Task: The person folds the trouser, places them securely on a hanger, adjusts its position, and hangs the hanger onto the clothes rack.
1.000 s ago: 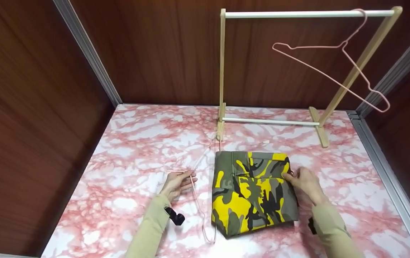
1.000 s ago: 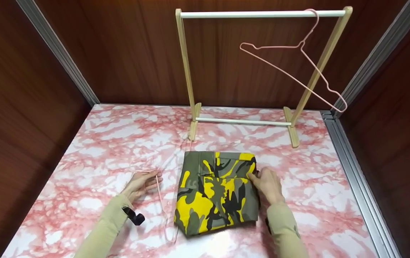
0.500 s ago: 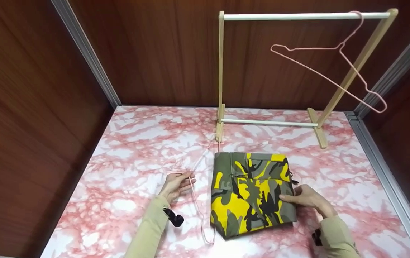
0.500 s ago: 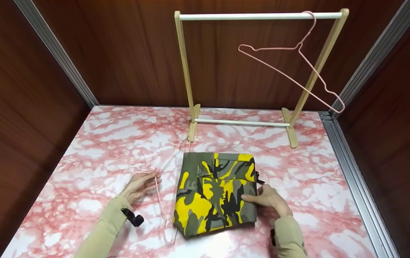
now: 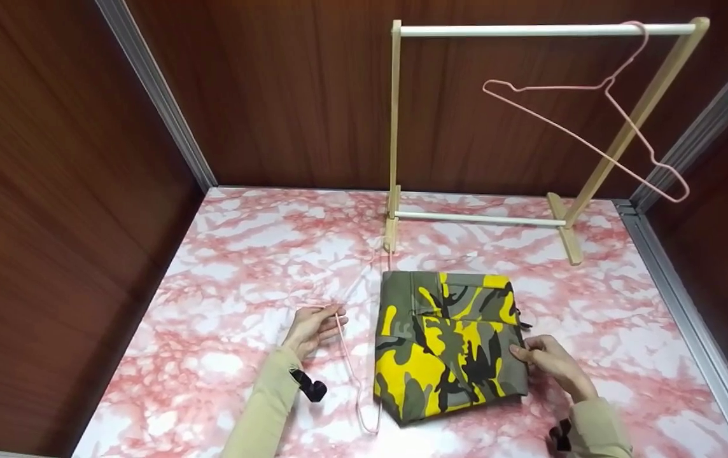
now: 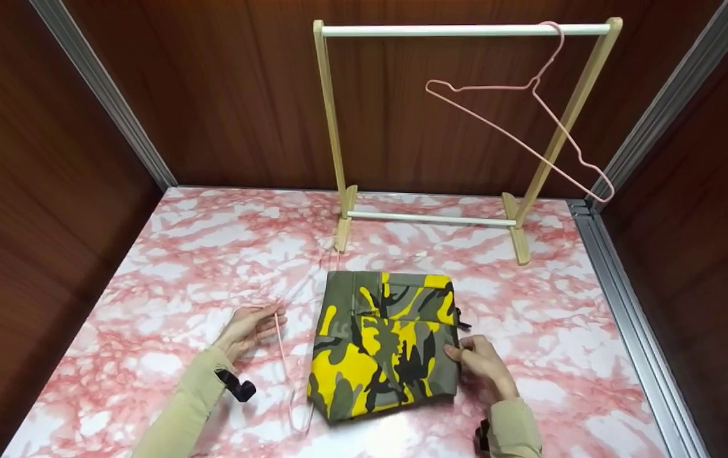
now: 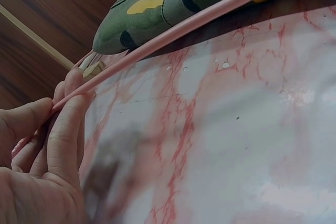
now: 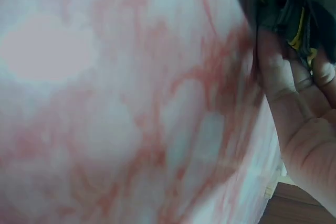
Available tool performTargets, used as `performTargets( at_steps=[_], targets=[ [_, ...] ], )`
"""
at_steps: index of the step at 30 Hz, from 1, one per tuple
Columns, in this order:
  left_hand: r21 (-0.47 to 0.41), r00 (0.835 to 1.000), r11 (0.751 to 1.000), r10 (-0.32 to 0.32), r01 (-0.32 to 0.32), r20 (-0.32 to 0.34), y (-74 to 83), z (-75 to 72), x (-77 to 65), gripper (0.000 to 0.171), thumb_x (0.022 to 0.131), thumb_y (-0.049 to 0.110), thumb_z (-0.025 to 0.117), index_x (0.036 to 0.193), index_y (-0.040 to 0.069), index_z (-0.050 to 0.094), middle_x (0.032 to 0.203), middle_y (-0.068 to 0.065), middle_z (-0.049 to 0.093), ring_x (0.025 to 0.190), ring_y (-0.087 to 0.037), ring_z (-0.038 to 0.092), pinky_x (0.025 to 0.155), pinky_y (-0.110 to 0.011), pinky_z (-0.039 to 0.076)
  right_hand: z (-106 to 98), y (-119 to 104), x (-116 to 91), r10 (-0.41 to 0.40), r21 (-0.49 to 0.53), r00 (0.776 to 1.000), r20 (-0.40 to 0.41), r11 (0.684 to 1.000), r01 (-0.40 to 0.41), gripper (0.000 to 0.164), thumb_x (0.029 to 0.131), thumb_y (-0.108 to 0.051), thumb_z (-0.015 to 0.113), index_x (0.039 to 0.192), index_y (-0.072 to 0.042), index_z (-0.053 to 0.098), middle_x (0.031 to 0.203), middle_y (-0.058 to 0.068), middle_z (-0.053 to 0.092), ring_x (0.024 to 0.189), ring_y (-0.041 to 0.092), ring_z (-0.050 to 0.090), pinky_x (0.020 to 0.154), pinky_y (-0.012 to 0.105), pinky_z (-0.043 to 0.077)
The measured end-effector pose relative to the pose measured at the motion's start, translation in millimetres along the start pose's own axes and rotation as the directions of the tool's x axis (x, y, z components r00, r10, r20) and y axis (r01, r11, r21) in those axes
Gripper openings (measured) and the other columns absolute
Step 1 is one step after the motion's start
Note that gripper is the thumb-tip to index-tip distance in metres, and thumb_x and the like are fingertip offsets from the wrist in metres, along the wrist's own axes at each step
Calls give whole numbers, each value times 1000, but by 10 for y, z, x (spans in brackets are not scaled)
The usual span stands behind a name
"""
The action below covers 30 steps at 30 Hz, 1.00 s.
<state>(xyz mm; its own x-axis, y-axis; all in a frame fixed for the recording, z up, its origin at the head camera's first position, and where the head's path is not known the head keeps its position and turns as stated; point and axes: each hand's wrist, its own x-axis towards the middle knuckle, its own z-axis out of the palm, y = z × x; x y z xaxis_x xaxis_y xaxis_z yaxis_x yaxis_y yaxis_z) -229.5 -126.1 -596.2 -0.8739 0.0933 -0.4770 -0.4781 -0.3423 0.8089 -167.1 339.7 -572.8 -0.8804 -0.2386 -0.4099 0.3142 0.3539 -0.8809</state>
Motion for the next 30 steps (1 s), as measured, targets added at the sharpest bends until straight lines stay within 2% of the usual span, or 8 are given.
performTargets(
  at_steps=[6, 9, 14, 16, 20, 23, 28, 30],
  targets=[
    [8, 1000, 1000, 29, -28, -9, 26, -39, 7, 35, 96, 14, 69, 120, -10, 64, 87, -5, 79, 80, -16, 77, 77, -28, 62, 118, 4, -28, 2, 3, 997, -81, 1000, -2, 34, 100, -19, 61, 67, -11, 55, 51, -12, 38, 49, 3, 39, 50, 20, 39],
    [7, 1000, 1000, 28, -28, -14, 38, -60, -1, 34, 95, 14, 69, 120, -9, 64, 87, -5, 79, 81, -16, 77, 78, -30, 63, 193, -12, -38, -6, -42, 988, -156, 999, 0, 33, 100, -18, 61, 68, -9, 57, 52, -11, 40, 51, 4, 42, 52, 21, 41],
    [-2, 999, 1000, 12, -12, -35, 42, -76, -19, 28, 94, 14, 70, 114, -7, 68, 85, -5, 79, 78, -16, 77, 77, -31, 63, 312, -25, -61, -4, -165, 958, -287, 985, -45, 33, 100, -20, 61, 70, -7, 56, 58, -8, 42, 54, 5, 42, 53, 21, 38],
    [-4, 999, 1000, 4, -4, -40, 41, -77, -23, 25, 94, 14, 71, 111, -5, 69, 84, -4, 79, 77, -15, 77, 75, -30, 63, 349, -29, -84, -6, -205, 950, -313, 977, -61, 32, 100, -23, 62, 74, -5, 59, 61, -7, 48, 57, 6, 47, 54, 20, 41],
    [-11, 999, 1000, -7, 6, -43, 39, -81, -28, 26, 94, 15, 71, 111, -5, 69, 84, -6, 79, 76, -15, 76, 74, -30, 63, 400, -15, -160, 4, -211, 955, -296, 975, -69, 33, 96, -32, 68, 81, -2, 66, 67, -3, 60, 61, 8, 54, 56, 21, 46],
    [-13, 999, 1000, -4, 3, -46, 47, -85, -32, 29, 94, 15, 71, 113, -7, 67, 88, -10, 79, 76, -15, 76, 76, -31, 63, 432, 1, -209, 15, -196, 962, -273, 978, -71, 35, 91, -35, 74, 83, -2, 67, 70, -2, 62, 62, 8, 52, 57, 22, 46],
    [-11, 999, 1000, 6, -7, -48, 56, -79, -32, 31, 95, 13, 70, 117, -8, 65, 88, -8, 79, 78, -16, 77, 78, -32, 63, 483, 30, -234, 3, -159, 956, -294, 986, -52, 30, 91, -29, 75, 92, 1, 70, 78, 0, 67, 68, 6, 55, 64, 20, 48],
    [-2, 999, 1000, 12, -12, -43, 52, -73, -26, 32, 95, 13, 69, 118, -9, 64, 87, -6, 79, 79, -17, 77, 78, -32, 63, 488, 43, -241, 5, -127, 953, -302, 991, -46, 28, 92, -26, 73, 92, 2, 70, 78, 0, 68, 65, 6, 56, 63, 21, 49]
  ],
)
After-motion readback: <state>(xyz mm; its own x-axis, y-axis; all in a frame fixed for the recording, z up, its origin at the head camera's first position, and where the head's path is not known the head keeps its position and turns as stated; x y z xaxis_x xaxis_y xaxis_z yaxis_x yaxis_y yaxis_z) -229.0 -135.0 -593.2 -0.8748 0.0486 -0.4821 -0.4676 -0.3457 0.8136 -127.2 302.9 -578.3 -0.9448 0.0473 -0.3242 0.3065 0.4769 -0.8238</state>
